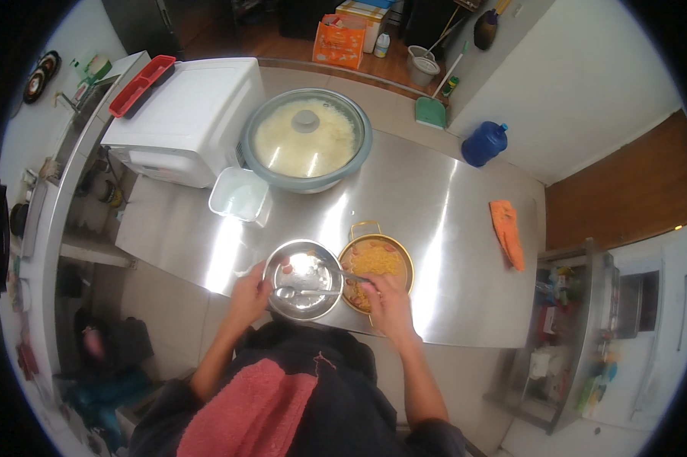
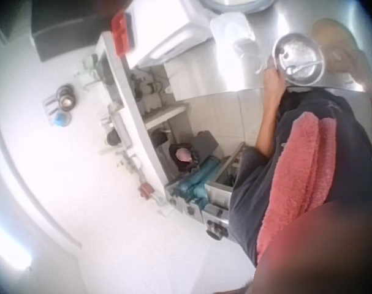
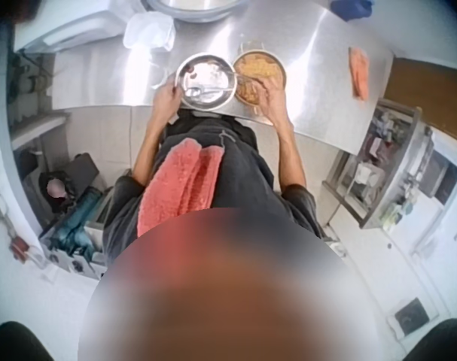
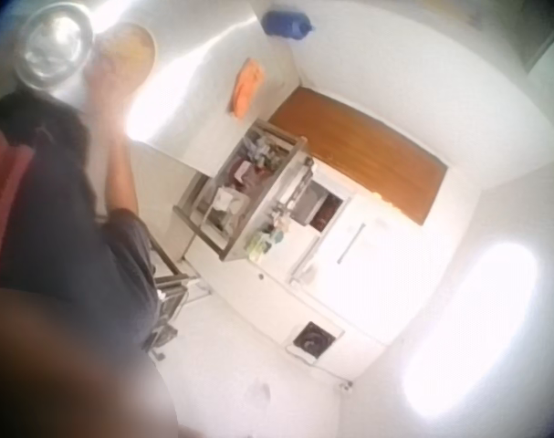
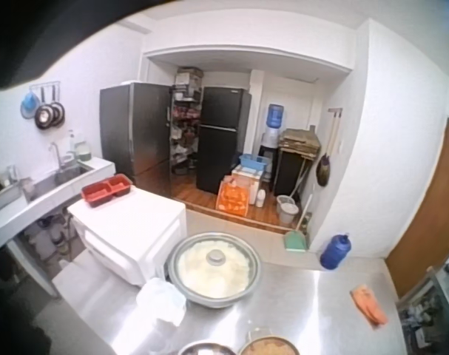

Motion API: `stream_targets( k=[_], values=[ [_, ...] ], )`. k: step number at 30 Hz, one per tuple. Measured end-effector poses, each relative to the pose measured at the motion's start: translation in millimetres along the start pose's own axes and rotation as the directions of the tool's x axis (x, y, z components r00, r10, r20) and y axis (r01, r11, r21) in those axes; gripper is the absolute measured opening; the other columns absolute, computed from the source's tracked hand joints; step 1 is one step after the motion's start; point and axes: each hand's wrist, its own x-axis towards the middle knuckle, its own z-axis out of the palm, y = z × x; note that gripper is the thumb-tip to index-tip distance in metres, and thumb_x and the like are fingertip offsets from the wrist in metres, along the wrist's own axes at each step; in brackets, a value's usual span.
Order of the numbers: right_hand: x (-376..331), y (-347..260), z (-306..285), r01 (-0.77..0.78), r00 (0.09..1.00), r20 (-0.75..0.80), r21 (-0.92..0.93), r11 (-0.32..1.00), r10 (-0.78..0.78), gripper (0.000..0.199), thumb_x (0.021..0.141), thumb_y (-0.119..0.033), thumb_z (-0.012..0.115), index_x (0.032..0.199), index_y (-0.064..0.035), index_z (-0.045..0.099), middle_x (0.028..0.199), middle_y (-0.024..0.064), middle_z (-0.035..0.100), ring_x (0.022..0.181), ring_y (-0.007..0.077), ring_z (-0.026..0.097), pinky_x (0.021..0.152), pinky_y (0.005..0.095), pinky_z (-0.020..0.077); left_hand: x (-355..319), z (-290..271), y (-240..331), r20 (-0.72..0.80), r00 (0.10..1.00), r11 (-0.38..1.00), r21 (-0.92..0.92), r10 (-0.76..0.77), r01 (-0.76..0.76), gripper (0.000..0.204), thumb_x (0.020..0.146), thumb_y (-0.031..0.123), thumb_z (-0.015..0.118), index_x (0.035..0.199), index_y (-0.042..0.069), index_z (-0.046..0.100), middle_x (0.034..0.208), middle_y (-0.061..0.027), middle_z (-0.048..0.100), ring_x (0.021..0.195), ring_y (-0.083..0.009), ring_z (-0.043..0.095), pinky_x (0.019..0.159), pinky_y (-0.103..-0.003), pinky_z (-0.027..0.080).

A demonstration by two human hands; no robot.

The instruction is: The person assembles a bowl of ramen by placing a boiled egg and sliced sausage into a pot of noodles, then adds various toppings from a condiment station including kimchi, green onions, and sesame seeds. The person then hands the finished bowl through a service window.

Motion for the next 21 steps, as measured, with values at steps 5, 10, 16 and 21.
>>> stream_targets(
  k=[5,10,16,21],
  values=[
    [-4,4,-17,-0.042,0.999,-0.007,-0.077,0.996,0.042,0.024,0.096,-0.015,0.068,0.117,-0.0047,0.070,0.093,0.0125,0.064,0.091,0.0317,0.060,0.081,0.0411,0.0492,1,-9,3,0.062,0.998,1.000,0.013,-0.027,0.026,0.047,0.094,0.005,0.056,0.140,0.005,0.056,0.070,-0.0155,0.063,0.061,-0.0264,0.063,0.060,-0.039,0.048],
    [4,-8,23,0.220,0.974,0.079,-0.079,0.972,-0.214,0.029,0.094,-0.017,0.071,0.121,-0.0060,0.068,0.095,0.0114,0.064,0.093,0.0307,0.059,0.083,0.0417,0.0490,7,-3,14,0.070,0.997,1.000,-0.004,0.023,-0.023,0.039,0.096,0.008,0.057,0.135,0.008,0.059,0.066,-0.0194,0.060,0.060,-0.0355,0.062,0.059,-0.046,0.046],
    [5,-13,33,0.186,0.982,0.031,-0.059,0.981,-0.184,0.024,0.095,-0.016,0.069,0.117,-0.0052,0.069,0.093,0.0128,0.063,0.092,0.0320,0.060,0.082,0.0426,0.0496,6,6,6,0.027,0.998,0.998,0.015,0.057,-0.057,0.038,0.096,0.010,0.057,0.132,-0.001,0.058,0.067,-0.0230,0.062,0.061,-0.0409,0.063,0.059,-0.050,0.046],
    [-12,16,-8,-0.053,0.990,-0.135,-0.076,0.996,0.042,0.022,0.096,-0.015,0.068,0.115,-0.0053,0.070,0.090,0.0131,0.062,0.090,0.0314,0.059,0.080,0.0419,0.0489,8,1,-6,-0.008,0.999,0.998,0.054,0.038,-0.038,0.039,0.096,0.011,0.057,0.133,-0.003,0.057,0.066,-0.0219,0.062,0.059,-0.0382,0.064,0.058,-0.048,0.046]
  ],
)
